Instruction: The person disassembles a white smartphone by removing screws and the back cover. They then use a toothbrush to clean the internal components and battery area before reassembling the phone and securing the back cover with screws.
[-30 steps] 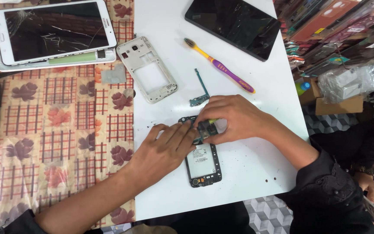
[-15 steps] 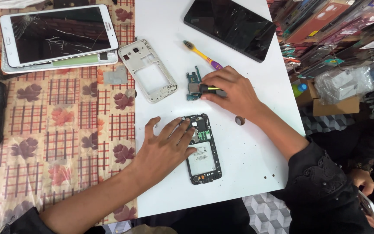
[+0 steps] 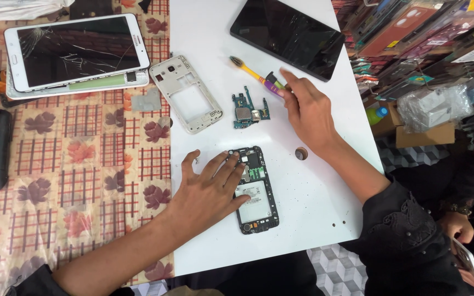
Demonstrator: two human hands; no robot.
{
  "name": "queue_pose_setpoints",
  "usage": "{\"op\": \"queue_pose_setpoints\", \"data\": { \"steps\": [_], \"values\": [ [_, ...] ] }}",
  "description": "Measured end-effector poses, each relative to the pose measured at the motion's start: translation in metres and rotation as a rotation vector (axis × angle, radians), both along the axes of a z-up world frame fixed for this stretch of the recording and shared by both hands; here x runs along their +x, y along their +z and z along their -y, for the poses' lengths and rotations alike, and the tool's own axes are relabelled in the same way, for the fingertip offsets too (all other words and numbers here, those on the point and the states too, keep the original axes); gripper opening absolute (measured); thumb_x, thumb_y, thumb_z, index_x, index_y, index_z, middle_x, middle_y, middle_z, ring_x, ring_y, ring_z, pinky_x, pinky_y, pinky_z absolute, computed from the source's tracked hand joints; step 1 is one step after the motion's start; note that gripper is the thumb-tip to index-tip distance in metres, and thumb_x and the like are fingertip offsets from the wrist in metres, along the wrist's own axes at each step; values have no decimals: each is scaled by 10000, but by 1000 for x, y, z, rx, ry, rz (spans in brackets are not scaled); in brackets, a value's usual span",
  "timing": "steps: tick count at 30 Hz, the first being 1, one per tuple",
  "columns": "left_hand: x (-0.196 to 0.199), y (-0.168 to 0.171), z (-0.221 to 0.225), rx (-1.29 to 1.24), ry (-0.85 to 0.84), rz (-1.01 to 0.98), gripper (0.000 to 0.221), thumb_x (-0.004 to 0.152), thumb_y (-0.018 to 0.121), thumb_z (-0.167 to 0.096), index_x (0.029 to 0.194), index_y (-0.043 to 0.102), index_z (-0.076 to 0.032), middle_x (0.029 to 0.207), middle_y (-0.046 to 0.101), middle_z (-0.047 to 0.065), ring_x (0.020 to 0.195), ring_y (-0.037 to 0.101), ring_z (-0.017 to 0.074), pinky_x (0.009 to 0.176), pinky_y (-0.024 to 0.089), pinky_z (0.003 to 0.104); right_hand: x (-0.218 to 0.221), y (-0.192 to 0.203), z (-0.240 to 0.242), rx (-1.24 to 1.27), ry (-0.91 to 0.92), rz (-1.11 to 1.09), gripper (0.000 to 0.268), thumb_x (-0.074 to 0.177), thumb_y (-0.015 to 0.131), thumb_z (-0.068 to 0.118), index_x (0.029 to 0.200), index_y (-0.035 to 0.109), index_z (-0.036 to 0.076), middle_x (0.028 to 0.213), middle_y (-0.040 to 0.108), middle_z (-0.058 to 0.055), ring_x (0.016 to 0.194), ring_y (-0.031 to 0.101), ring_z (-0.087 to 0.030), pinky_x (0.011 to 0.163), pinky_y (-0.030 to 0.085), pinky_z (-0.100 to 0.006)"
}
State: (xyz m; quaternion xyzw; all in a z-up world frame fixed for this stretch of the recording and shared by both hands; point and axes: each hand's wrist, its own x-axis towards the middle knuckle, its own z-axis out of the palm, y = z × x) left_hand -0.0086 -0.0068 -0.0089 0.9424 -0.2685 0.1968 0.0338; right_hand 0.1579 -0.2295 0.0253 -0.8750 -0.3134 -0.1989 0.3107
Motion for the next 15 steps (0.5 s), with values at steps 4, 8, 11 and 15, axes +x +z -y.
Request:
{"op": "queue_pose_setpoints", "data": {
  "steps": [4,8,11,15],
  "values": [
    [0,0,0,6,-2,1,566,917,603,-557,1217,707,-90,1313,674,73,1244,567,191,1006,354,634,5,-8,0,-79,-9,-48,191,953,773,100,1049,660,-22,978,712,-124,754,700,-259,656,568,-370],
    [0,0,0,-1,-3,-3,567,913,603,-559,1214,708,-91,1310,676,72,1239,568,187,1003,350,638,6,-16,-3,-122,118,118,107,929,743,31,1023,695,13,1079,708,-110,930,707,-277,781,601,-370],
    [0,-1,0,12,1,-2,566,918,600,-562,1218,709,-94,1309,677,70,1237,570,181,1009,350,639,4,-16,-2,-141,129,142,167,923,719,-22,1084,709,19,1160,692,-110,1012,688,-278,844,599,-372],
    [0,0,0,22,3,5,562,923,596,-561,1217,713,-97,1311,681,66,1232,582,175,1011,343,644,3,-9,3,-174,72,243,259,885,668,-70,1121,720,23,1193,696,-92,1091,664,-285,913,538,-433]
  ]
}}
